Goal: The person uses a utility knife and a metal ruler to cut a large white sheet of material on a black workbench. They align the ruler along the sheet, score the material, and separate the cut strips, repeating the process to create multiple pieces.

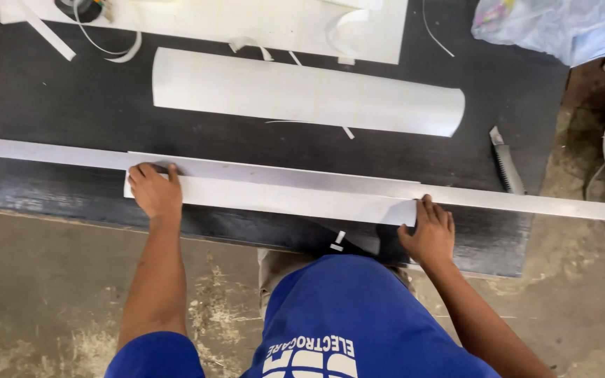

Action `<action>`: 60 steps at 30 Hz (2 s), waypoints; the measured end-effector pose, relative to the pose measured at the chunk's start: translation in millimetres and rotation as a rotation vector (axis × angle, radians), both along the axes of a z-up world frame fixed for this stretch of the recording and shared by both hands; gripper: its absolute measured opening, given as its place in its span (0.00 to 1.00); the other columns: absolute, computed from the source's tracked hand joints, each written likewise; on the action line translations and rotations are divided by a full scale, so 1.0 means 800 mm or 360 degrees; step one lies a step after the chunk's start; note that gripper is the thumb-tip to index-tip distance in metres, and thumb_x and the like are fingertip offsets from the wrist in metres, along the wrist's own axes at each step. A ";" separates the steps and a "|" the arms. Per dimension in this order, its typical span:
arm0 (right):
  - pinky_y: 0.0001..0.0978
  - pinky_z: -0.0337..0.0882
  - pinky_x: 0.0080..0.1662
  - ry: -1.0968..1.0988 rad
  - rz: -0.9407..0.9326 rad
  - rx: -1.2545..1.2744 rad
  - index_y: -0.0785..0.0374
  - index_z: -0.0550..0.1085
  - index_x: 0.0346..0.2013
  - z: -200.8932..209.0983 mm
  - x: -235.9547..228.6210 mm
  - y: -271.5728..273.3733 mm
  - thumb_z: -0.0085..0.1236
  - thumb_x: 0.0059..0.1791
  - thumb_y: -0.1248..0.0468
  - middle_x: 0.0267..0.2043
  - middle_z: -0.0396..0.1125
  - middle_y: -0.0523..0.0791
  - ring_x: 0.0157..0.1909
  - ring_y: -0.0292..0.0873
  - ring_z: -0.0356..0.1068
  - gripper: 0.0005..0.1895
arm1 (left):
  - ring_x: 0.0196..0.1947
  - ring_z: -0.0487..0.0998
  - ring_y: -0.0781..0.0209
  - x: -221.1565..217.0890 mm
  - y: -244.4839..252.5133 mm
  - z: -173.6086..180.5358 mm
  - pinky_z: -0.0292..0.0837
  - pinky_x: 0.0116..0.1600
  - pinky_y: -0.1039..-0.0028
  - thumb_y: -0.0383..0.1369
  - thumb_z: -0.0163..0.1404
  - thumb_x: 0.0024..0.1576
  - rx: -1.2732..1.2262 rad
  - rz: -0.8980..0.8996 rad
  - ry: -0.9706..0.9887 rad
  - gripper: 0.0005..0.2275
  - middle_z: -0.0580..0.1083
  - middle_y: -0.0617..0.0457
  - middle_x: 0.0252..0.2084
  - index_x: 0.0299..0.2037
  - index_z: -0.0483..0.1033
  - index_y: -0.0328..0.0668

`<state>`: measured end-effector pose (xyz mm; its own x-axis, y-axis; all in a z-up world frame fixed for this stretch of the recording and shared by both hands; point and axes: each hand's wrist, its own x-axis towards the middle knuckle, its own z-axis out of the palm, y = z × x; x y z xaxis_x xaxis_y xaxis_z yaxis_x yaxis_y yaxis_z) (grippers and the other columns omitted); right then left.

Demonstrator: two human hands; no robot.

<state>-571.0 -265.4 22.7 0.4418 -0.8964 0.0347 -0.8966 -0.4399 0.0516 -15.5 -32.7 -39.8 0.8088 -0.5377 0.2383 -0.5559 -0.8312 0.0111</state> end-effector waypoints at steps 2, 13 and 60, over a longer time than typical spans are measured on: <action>0.51 0.58 0.67 0.0258 0.0019 0.0548 0.54 0.68 0.66 0.029 0.004 -0.017 0.54 0.40 0.44 0.72 0.59 0.43 0.70 0.47 0.59 0.40 | 0.40 0.73 0.47 0.001 -0.001 -0.014 0.74 0.39 0.59 0.42 0.62 0.52 0.0036 0.0015 -0.0027 0.20 0.66 0.46 0.42 0.41 0.70 0.34; 0.55 0.64 0.62 -0.0053 -0.0103 0.1163 0.45 0.68 0.64 0.070 -0.037 -0.104 0.58 0.46 0.46 0.62 0.65 0.47 0.65 0.57 0.63 0.32 | 0.50 0.72 0.42 -0.039 -0.068 0.082 0.68 0.53 0.62 0.57 0.55 0.53 0.0507 0.0118 0.0493 0.34 0.66 0.38 0.51 0.50 0.74 0.25; 0.45 0.73 0.50 -0.1273 0.1633 0.1447 0.57 0.78 0.52 -0.010 0.651 0.047 0.51 0.54 0.69 0.48 0.74 0.50 0.51 0.54 0.73 0.14 | 0.74 0.36 0.27 -0.051 -0.084 0.151 0.22 0.74 0.46 0.78 0.46 0.34 0.0921 0.0192 0.1305 0.68 0.38 0.22 0.73 0.70 0.42 0.16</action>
<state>-49.9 -227.9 14.7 0.9781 -0.0923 0.1863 0.1222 -0.4697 -0.8743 -56.6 -99.9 80.9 0.6628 -0.2985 -0.6867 -0.4695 -0.8801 -0.0707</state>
